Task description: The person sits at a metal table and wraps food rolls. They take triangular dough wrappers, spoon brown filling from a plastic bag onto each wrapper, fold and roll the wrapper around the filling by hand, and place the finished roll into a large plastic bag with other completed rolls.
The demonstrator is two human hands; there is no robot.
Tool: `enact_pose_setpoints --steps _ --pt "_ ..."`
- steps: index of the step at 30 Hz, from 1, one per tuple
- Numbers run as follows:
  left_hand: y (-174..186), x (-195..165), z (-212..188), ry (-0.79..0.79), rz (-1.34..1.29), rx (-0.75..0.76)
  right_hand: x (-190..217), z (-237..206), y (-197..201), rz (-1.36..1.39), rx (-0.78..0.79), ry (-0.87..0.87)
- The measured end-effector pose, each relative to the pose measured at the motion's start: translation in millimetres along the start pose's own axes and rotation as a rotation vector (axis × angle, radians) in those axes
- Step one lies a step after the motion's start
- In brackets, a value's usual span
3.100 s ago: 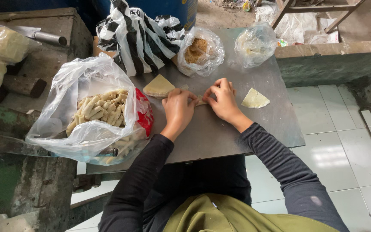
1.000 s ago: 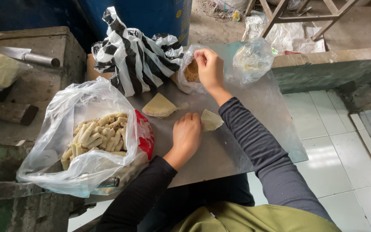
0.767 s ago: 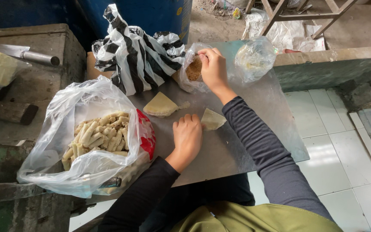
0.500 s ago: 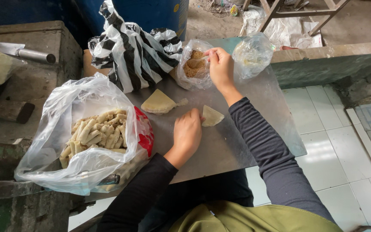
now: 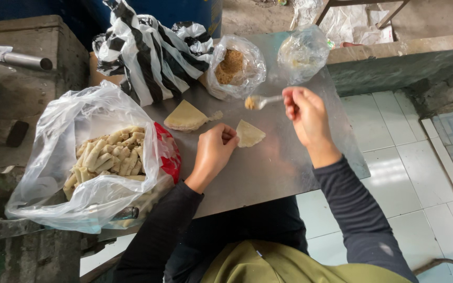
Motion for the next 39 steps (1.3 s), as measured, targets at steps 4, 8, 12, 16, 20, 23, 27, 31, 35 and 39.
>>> enact_pose_setpoints --steps 4,8,12,16,20,23,27,31,35,39 --pt "-3.8 2.6 2.7 -0.028 -0.064 -0.019 -18.4 -43.5 14.2 -0.092 -0.051 -0.039" --pt "-4.9 8.4 5.9 -0.034 -0.092 -0.04 -22.7 -74.6 4.4 -0.373 -0.037 0.126" --pt "-8.1 14.1 9.2 -0.001 -0.109 -0.015 -10.8 -102.9 -25.2 -0.671 0.09 0.369" --pt "-12.0 17.4 10.8 0.048 -0.2 0.013 -2.8 -129.2 -58.0 -0.985 0.339 0.606" --pt "-9.4 12.9 9.3 0.001 -0.156 -0.008 -0.6 -142.1 -69.4 -1.119 0.525 0.745" --pt "-8.6 11.6 8.1 0.029 -0.189 0.004 3.4 -144.2 -61.5 -1.126 0.506 0.729" --pt "-8.6 9.3 6.4 0.052 -0.2 0.004 8.8 -138.7 -40.2 -1.015 0.266 0.624" --pt "-9.5 3.3 4.1 -0.025 -0.231 0.009 12.0 -105.7 -8.3 -0.544 0.003 0.374" --pt "-10.4 -4.0 -0.7 -0.124 -0.115 -0.042 14.9 -37.4 -11.2 -0.041 0.022 0.285" --pt "-12.3 -11.0 -5.2 -0.202 -0.046 -0.067 14.5 33.1 -68.0 -0.418 0.088 0.473"
Point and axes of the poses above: each hand's wrist, its own z-axis towards the middle knuckle, its own y-axis out of the back of the hand, x = y × z, the point moved 6 cm from there along z, towards the middle knuckle, and after that the axes turned 8 degrees about z, right-handed, at the moved point
